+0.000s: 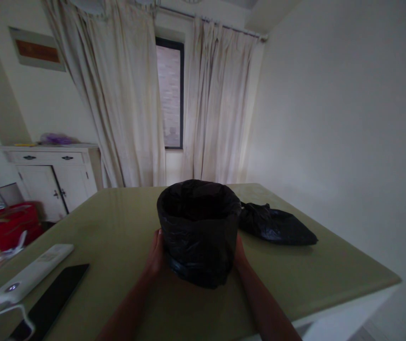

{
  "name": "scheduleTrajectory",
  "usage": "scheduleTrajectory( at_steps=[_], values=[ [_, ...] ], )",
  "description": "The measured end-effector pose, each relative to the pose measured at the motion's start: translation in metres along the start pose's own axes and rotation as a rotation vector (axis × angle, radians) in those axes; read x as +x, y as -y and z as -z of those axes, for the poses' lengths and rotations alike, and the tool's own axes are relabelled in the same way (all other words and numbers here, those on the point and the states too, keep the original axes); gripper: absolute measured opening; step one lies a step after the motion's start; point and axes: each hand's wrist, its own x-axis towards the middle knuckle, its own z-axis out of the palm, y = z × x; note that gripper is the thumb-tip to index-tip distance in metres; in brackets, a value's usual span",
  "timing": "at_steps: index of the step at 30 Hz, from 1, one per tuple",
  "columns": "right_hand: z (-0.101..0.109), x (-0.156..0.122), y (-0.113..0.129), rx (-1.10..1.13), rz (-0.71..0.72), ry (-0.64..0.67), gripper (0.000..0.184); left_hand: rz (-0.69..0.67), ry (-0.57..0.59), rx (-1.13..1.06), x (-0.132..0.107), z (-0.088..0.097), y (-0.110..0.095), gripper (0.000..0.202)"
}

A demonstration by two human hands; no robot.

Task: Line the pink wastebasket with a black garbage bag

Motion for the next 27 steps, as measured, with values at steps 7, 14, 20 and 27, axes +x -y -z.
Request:
scheduleTrajectory(
  at_steps=[7,14,20,27],
  values=[
    [-0.0007,0.0003,-0.0031,0.010,0.021,-0.037,0.032,0.004,0.025,0.054,0.0012,0.0009,0.0020,0.068],
    [-0.0013,-0.0003,-0.0045,0.044,0.038,-0.048,0.026,0.010,0.019,0.027,-0.0012,0.0005,-0.0003,0.063],
    [-0.0011,-0.0007,-0.0033,0.033,0.011,-0.027,0.029,0.008,0.030,-0.001,-0.0002,-0.0003,0.0019,0.061],
    [-0.0008,0.0000,-0.0014,0.047,0.020,-0.017,0.030,0.031,0.016,-0.018,-0.0002,0.0000,0.0034,0.059]
  ],
)
